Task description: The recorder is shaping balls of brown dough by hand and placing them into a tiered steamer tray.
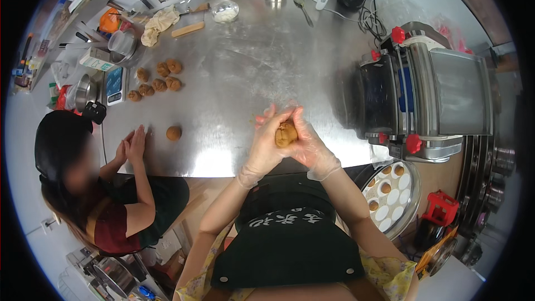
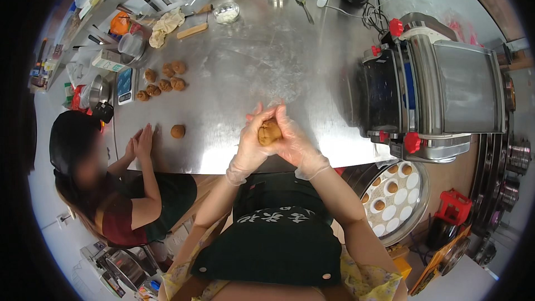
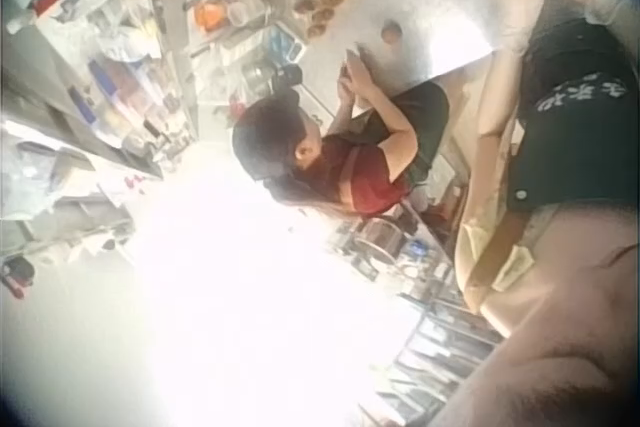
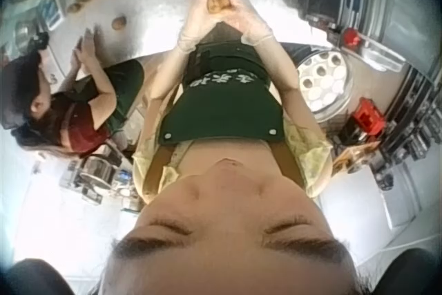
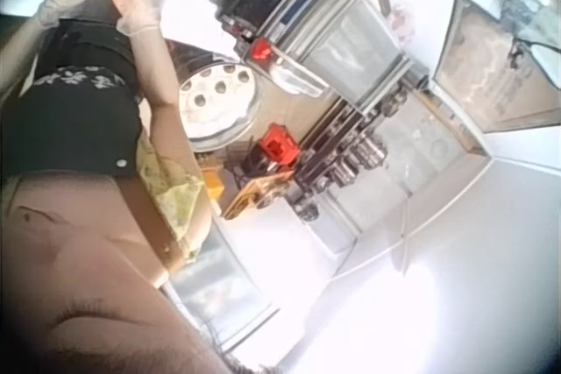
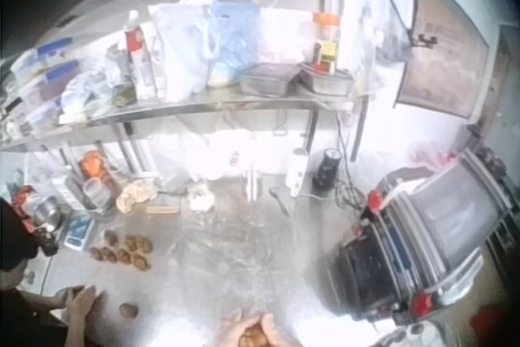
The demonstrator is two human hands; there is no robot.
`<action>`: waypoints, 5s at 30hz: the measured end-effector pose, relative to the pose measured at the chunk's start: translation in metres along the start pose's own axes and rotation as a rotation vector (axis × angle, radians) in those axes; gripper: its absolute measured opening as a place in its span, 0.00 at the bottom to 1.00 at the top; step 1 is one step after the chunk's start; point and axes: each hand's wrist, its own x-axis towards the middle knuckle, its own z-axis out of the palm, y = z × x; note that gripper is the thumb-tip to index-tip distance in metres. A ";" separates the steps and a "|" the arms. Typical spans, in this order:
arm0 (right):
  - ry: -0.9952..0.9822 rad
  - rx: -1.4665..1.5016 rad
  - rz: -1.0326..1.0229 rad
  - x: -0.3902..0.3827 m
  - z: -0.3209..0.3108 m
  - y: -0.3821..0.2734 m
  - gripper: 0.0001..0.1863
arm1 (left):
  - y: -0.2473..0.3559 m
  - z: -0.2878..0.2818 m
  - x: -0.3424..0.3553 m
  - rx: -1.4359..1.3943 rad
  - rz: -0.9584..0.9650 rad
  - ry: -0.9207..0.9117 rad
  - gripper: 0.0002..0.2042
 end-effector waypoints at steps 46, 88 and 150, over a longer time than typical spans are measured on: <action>0.184 -0.033 -0.457 -0.003 0.020 0.011 0.36 | -0.004 0.053 0.014 -0.674 -0.200 0.263 0.21; 0.268 0.004 -0.432 -0.002 0.003 -0.005 0.36 | 0.004 0.047 0.024 -0.372 -0.083 0.234 0.23; 0.548 -0.862 -0.580 0.063 -0.095 0.135 0.50 | -0.167 0.062 -0.060 -0.697 -0.287 0.061 0.61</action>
